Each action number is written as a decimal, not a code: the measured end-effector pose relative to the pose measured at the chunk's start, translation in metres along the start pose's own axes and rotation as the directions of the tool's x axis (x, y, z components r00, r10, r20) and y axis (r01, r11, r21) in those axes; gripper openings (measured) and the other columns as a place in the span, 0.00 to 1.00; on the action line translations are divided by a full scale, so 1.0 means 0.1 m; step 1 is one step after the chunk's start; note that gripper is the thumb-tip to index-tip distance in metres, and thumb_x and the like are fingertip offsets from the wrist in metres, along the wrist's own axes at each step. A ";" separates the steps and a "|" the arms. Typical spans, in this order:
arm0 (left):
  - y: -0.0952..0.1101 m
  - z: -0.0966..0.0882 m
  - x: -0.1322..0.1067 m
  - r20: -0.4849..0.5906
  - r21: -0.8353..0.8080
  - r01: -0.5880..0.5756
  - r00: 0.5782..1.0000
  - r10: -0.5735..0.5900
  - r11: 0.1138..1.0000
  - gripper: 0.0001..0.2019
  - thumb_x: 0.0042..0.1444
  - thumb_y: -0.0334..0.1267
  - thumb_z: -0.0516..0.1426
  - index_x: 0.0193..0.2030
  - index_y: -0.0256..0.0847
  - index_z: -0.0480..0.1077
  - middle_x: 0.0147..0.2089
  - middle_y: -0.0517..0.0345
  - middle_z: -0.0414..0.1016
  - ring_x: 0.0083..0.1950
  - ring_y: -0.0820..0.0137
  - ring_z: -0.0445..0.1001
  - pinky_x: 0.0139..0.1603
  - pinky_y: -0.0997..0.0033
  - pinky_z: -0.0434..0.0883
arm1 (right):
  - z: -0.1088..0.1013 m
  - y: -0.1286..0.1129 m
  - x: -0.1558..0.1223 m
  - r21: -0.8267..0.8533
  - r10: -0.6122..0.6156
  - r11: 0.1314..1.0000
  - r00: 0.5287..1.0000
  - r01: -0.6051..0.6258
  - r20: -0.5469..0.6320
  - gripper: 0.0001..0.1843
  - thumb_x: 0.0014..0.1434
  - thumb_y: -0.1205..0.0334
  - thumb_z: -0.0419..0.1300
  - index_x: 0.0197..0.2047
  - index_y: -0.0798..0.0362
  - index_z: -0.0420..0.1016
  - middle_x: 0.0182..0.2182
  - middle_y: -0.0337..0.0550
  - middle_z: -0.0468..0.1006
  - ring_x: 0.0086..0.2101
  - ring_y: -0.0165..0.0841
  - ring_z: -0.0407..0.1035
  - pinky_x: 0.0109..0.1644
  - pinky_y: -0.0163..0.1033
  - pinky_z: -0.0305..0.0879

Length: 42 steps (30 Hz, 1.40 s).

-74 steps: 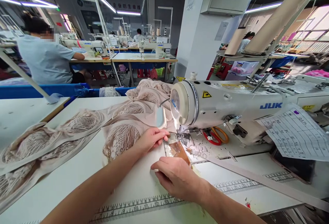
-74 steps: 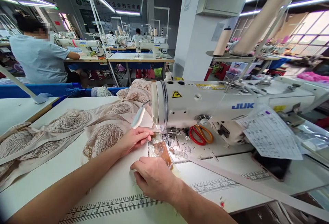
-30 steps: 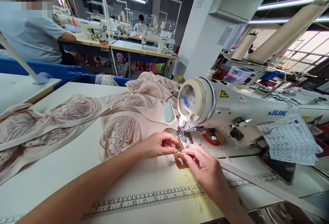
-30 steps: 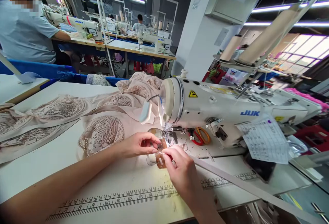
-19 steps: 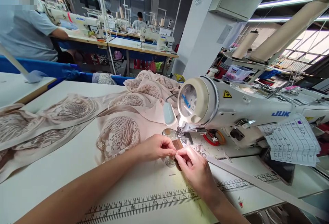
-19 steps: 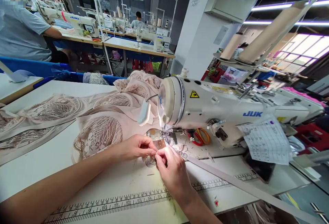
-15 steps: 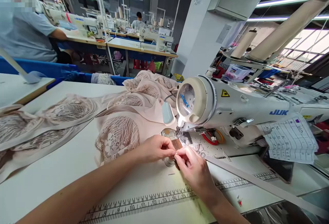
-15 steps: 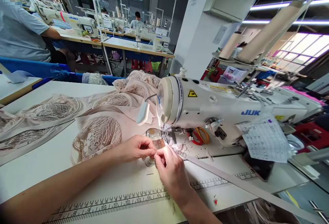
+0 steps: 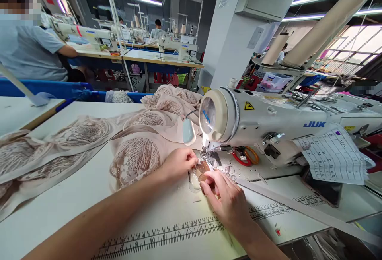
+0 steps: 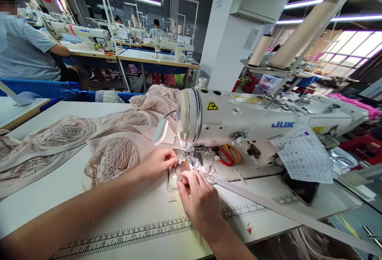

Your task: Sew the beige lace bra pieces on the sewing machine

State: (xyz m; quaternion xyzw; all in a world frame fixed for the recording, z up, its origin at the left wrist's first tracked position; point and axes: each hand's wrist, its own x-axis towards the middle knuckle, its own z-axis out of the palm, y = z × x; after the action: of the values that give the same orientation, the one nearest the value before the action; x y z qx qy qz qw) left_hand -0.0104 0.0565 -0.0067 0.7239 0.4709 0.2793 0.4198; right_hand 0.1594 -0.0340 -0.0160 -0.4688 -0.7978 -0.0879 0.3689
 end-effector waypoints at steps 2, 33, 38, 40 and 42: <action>0.02 -0.01 0.13 -0.096 0.099 0.031 0.995 -0.022 0.995 0.08 0.53 0.38 0.54 0.28 0.39 0.72 0.29 0.58 0.76 0.31 0.69 0.70 0.31 0.72 0.63 | -0.02 -0.01 0.00 0.010 -0.007 1.000 1.000 0.007 0.029 0.06 0.65 0.68 0.52 0.38 0.52 0.68 0.26 0.38 0.72 0.24 0.28 0.66 0.29 0.34 0.62; -0.07 0.05 0.33 -0.100 0.388 -0.135 0.977 0.187 0.912 0.09 0.59 0.37 0.52 0.33 0.41 0.73 0.35 0.54 0.76 0.39 0.64 0.72 0.39 0.69 0.64 | -0.04 -0.03 -0.03 0.081 -0.023 0.997 0.981 0.007 0.191 0.11 0.63 0.72 0.48 0.40 0.52 0.70 0.31 0.42 0.72 0.29 0.32 0.68 0.32 0.36 0.64; -0.10 0.01 0.42 -0.102 0.248 -0.014 0.994 0.040 0.969 0.07 0.56 0.39 0.56 0.31 0.41 0.74 0.31 0.59 0.75 0.34 0.68 0.71 0.35 0.73 0.65 | -0.04 -0.02 -0.04 0.093 -0.018 0.996 0.979 -0.001 0.203 0.11 0.64 0.72 0.48 0.42 0.53 0.69 0.32 0.42 0.72 0.30 0.32 0.68 0.34 0.36 0.64; -0.09 0.00 0.43 -0.102 0.254 0.002 0.994 0.025 0.967 0.08 0.56 0.39 0.56 0.31 0.41 0.74 0.30 0.60 0.75 0.33 0.69 0.70 0.34 0.73 0.64 | -0.03 -0.02 -0.04 0.092 -0.019 0.996 0.979 0.001 0.201 0.11 0.63 0.72 0.48 0.42 0.53 0.69 0.32 0.43 0.72 0.30 0.32 0.68 0.34 0.36 0.64; -0.06 0.00 0.42 -0.113 0.276 0.004 0.993 0.029 0.961 0.08 0.57 0.39 0.55 0.31 0.41 0.74 0.30 0.60 0.75 0.33 0.69 0.70 0.34 0.73 0.63 | -0.03 -0.02 -0.05 0.089 -0.021 0.996 0.979 0.003 0.204 0.11 0.63 0.72 0.48 0.42 0.53 0.69 0.31 0.42 0.71 0.29 0.31 0.67 0.32 0.36 0.63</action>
State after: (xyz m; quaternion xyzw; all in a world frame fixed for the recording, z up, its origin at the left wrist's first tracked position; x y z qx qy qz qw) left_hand 0.0036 0.0968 -0.0119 0.7608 0.5240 0.2552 0.2853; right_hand 0.1605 -0.0400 -0.0162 -0.4540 -0.8374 -0.0061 0.3044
